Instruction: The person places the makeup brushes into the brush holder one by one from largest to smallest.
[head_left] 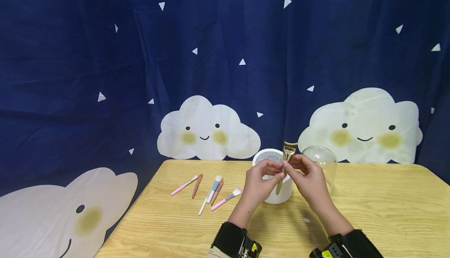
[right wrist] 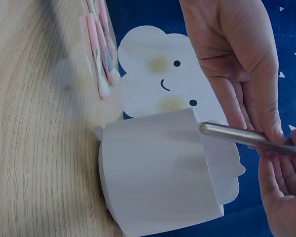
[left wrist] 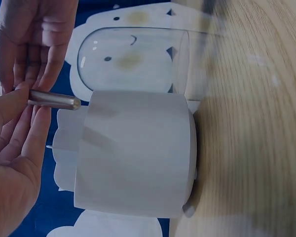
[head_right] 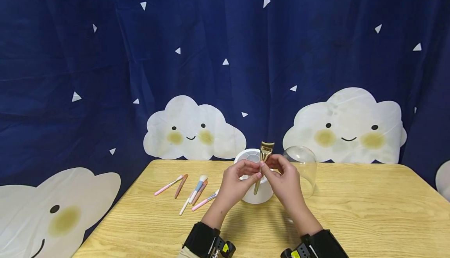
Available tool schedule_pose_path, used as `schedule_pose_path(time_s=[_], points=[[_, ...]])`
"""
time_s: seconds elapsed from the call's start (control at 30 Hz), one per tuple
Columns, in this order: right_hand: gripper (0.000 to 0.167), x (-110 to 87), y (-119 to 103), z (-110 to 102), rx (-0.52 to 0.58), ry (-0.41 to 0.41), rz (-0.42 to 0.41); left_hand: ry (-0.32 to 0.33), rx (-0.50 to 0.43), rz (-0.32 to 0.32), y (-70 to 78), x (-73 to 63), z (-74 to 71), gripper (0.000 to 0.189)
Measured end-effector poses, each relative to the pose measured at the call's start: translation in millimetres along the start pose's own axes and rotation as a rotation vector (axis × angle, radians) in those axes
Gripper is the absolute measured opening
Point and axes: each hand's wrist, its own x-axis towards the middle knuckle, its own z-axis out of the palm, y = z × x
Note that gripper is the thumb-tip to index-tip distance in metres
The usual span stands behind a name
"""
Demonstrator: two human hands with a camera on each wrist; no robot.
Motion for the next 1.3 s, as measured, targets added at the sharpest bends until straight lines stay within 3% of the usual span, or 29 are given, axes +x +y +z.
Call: schedule_pose_path(time_s=[0.17,0.27,0.47,0.53,0.6,0.73,0.87,1.1,1.3], points=[[0.021,0.1,0.7,-0.1,0.001,0.004,-0.018,-0.007,-0.017,-0.051,2.3,0.8,-3.9,0.019],[0.021,1.5,1.1,-1.0,0.001,0.016,-0.028,0.027,-0.007,-0.038,2.1,2.6,-8.9,0.021],[0.021,4.8,1.6,-6.8,0.028,0.052,-0.036,0.258,0.173,0.041,-6.4,4.4,-15.1,0.04],[0.022,5.8,1.6,-9.4,0.036,0.065,-0.035,0.317,0.227,0.013,-10.7,3.9,-15.1,0.051],[0.022,7.2,1.6,-11.9,0.038,0.08,-0.033,0.332,0.248,-0.046,-14.9,3.0,-15.0,0.06],[0.022,9.1,1.2,-15.6,0.045,0.1,-0.029,0.291,0.217,-0.163,-22.8,0.7,-16.7,0.066],[0.022,9.4,0.3,-17.4,0.052,0.105,-0.034,0.193,0.191,-0.232,-29.4,-1.3,-21.3,0.072],[0.022,9.1,-0.8,-17.3,0.052,0.101,-0.043,0.05,0.279,-0.215,-36.7,-3.1,-28.3,0.061],[0.023,8.9,-0.6,-16.5,0.026,0.083,-0.039,-0.021,0.345,-0.201,-38.8,-3.4,-32.9,0.058]])
